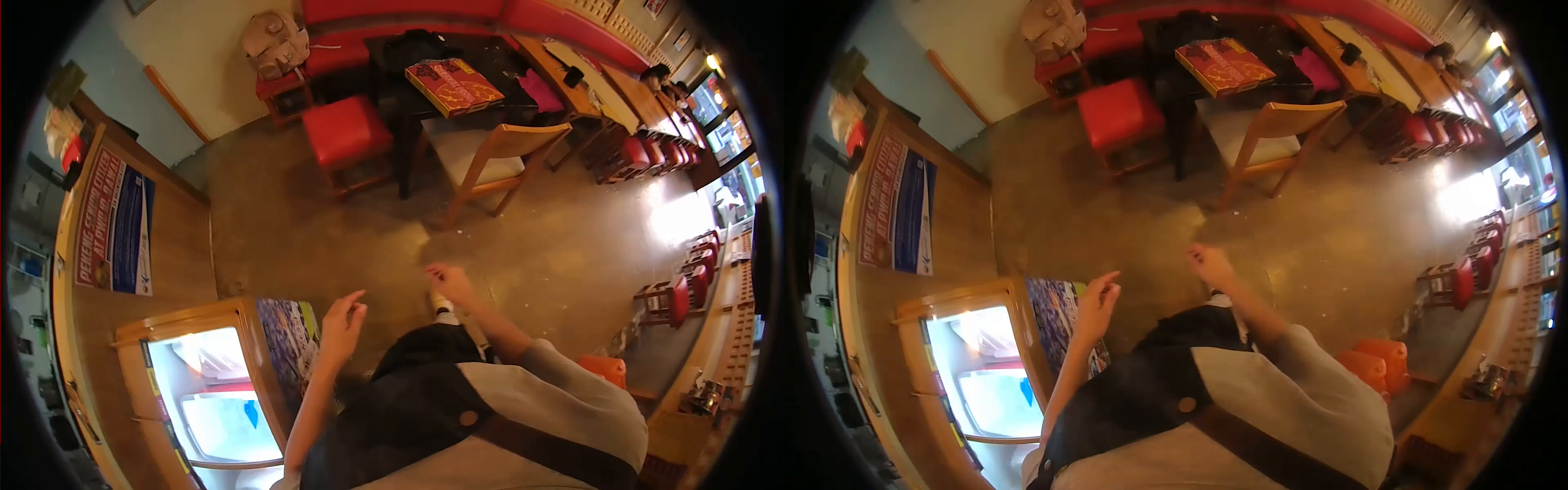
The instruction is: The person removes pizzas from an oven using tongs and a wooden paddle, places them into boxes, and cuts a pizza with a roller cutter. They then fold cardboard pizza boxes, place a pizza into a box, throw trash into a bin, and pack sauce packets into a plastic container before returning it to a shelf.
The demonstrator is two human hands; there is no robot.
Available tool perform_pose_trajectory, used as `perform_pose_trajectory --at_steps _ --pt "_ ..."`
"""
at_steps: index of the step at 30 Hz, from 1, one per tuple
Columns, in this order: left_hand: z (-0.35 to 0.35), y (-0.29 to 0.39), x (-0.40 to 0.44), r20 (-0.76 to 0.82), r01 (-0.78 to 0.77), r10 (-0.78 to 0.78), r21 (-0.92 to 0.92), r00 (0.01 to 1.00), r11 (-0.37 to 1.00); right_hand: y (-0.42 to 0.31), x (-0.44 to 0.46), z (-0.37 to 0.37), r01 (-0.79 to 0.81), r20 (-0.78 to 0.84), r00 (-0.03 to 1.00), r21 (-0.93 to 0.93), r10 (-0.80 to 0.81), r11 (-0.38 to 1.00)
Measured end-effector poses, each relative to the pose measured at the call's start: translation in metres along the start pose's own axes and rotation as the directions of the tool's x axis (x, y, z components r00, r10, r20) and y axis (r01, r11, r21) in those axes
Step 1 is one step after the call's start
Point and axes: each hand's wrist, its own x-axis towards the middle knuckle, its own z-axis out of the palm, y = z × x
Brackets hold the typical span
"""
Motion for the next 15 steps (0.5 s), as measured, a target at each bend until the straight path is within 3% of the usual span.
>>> perform_pose_trajectory --at_steps 5,10,11,13,15 --pt "0.1 0.018 0.103 0.158 0.112 -0.11 -0.002 0.981 0.994 0.046 0.097 -0.108 0.044 -0.246 0.968 0.021 -0.037 0.999" --pt "0.202 0.08 0.204 0.333 0.003 0.011 -0.041 0.943 0.999 0.021 0.246 -0.205 0.256 -0.367 0.892 -0.075 -0.265 0.964" --pt "0.217 0.097 0.221 0.364 -0.029 0.05 -0.063 0.93 0.998 0.015 0.276 -0.218 0.271 -0.384 0.88 -0.081 -0.28 0.959" --pt "0.234 0.122 0.246 0.371 -0.054 0.076 -0.07 0.925 0.996 0.027 0.343 -0.23 0.389 -0.397 0.783 -0.287 -0.478 0.875" --pt "0.24 0.129 0.28 0.371 -0.042 0.063 -0.066 0.926 0.997 0.015 0.392 -0.232 0.36 -0.274 0.847 -0.334 -0.455 0.871"
